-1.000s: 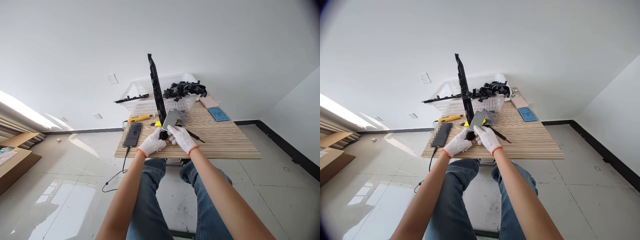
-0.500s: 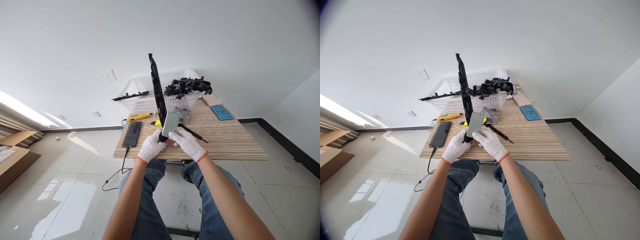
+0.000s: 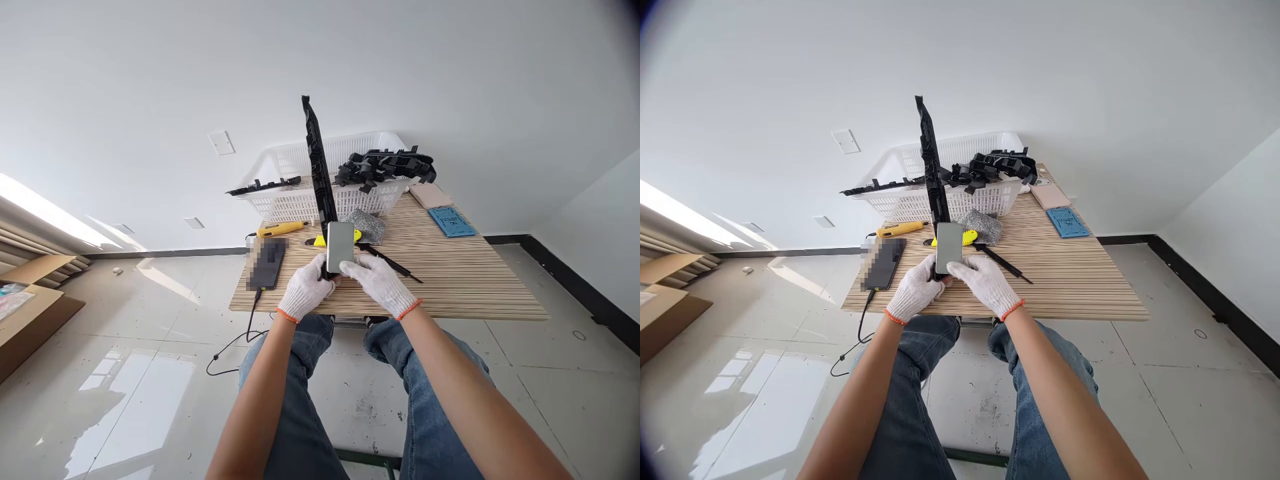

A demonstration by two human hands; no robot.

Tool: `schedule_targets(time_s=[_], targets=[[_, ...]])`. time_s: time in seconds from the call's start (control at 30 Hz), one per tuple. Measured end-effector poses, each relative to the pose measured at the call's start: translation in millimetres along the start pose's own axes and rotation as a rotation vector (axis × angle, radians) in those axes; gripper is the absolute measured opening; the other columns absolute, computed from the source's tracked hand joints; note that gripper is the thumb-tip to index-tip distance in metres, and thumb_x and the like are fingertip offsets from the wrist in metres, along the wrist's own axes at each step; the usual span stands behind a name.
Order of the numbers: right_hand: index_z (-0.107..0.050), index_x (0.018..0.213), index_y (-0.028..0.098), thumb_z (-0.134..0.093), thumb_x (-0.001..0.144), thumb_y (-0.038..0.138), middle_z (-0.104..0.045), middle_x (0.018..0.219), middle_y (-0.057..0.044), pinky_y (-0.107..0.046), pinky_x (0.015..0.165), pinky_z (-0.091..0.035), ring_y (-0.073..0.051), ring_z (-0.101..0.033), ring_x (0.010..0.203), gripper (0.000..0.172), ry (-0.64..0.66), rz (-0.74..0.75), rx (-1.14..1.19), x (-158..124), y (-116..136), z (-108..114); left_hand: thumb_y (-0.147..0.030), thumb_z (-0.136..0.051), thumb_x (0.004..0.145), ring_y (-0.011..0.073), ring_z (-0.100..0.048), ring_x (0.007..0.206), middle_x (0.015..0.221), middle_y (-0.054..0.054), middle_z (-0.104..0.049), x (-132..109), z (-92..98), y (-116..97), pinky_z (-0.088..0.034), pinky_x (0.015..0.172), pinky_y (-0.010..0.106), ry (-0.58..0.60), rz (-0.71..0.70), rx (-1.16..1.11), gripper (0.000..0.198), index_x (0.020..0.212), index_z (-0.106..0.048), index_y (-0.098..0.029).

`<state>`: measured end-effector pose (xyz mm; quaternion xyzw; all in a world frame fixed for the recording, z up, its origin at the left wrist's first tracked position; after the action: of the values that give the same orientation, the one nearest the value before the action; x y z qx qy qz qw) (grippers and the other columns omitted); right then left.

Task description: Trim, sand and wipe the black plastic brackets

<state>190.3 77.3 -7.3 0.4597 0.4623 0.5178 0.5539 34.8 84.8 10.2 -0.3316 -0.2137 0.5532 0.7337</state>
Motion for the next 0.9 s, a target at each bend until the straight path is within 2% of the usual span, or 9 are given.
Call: schedule_targets(time_s=[0.2,0.37,0.47,0.57,0.67,0.77,0.9], targets=[[-0.061,0.064,0.021,-0.065,0.078,0.062,-0.048,0.056,0.0,-0.029,0.054,-0.034,-0.014,-0.04,0.057,0.044,-0.198,-0.003,-0.016,-5.0,0.0,16.0,-0.029,-0.066,0.082,0.022,-0.07,0.084,0.087,-0.001,-0.075,0.4,-0.7,0.4,-0.052,0.072,0.028,-0.014,-0.006,-0.003,0.058,0.139,-0.061,-0.033],[-0.059,0.063,0.022,-0.062,0.079,0.062,-0.038,0.049,0.003,-0.03,0.049,-0.03,-0.013,-0.032,0.05,0.044,-0.362,-0.086,0.037,-8.0,-11.8,29.8,-0.033,-0.069,0.083,0.0266,-0.071,0.105,0.11,0.002,-0.077,-0.9,0.3,2.9,-0.053,0.088,0.034,-0.058,-0.021,0.042,0.057,0.139,-0.061,-0.032],[-0.063,0.066,0.021,-0.065,0.076,0.063,-0.045,0.053,0.002,-0.03,0.051,-0.032,-0.013,-0.036,0.053,0.043,-0.281,-0.059,0.011,-7.0,-7.6,24.9,-0.033,-0.068,0.084,0.0265,-0.071,0.109,0.115,0.001,-0.077,-4.0,1.2,5.1,-0.053,0.092,0.034,-0.061,-0.011,0.058,0.055,0.139,-0.062,-0.033],[-0.066,0.067,0.02,-0.066,0.076,0.06,-0.058,0.061,-0.002,-0.03,0.056,-0.037,-0.015,-0.046,0.059,0.041,-0.166,-0.026,-0.032,-6.7,-1.6,16.9,-0.031,-0.067,0.085,0.0258,-0.071,0.11,0.117,0.001,-0.077,-7.2,3.6,6.1,-0.053,0.091,0.032,-0.067,-0.01,0.059,0.054,0.138,-0.063,-0.032],[-0.069,0.07,0.018,-0.067,0.076,0.057,-0.067,0.07,-0.005,-0.031,0.064,-0.043,-0.019,-0.056,0.069,0.039,-0.109,-0.016,-0.052,-6.6,0.3,13.0,-0.03,-0.067,0.084,0.0254,-0.071,0.106,0.114,0.001,-0.077,-8.7,4.7,7.0,-0.053,0.087,0.031,-0.059,-0.003,0.065,0.055,0.139,-0.062,-0.033],[-0.073,0.077,0.018,-0.067,0.076,0.058,-0.071,0.075,-0.007,-0.032,0.068,-0.045,-0.021,-0.06,0.074,0.041,-0.082,-0.02,-0.068,-5.6,-1.3,11.4,-0.029,-0.068,0.084,0.0243,-0.072,0.102,0.109,0.0,-0.078,-8.7,4.5,6.3,-0.053,0.083,0.029,-0.048,0.002,0.063,0.056,0.139,-0.062,-0.034],[-0.075,0.084,0.018,-0.063,0.08,0.059,-0.072,0.078,-0.007,-0.034,0.072,-0.045,-0.023,-0.061,0.077,0.043,-0.107,0.027,-0.109,-5.1,0.3,13.6,-0.03,-0.067,0.085,0.0257,-0.072,0.106,0.11,0.001,-0.078,-7.9,4.2,5.8,-0.053,0.087,0.03,-0.048,0.021,0.099,0.055,0.14,-0.061,-0.033]])
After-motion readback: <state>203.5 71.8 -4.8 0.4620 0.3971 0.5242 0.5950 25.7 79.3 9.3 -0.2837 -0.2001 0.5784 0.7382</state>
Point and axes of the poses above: each hand's wrist, its own x-axis towards the middle knuckle, its own z-axis out of the back of the hand, y = z × x, the point moved 8 cm from there along x, towards the middle knuckle
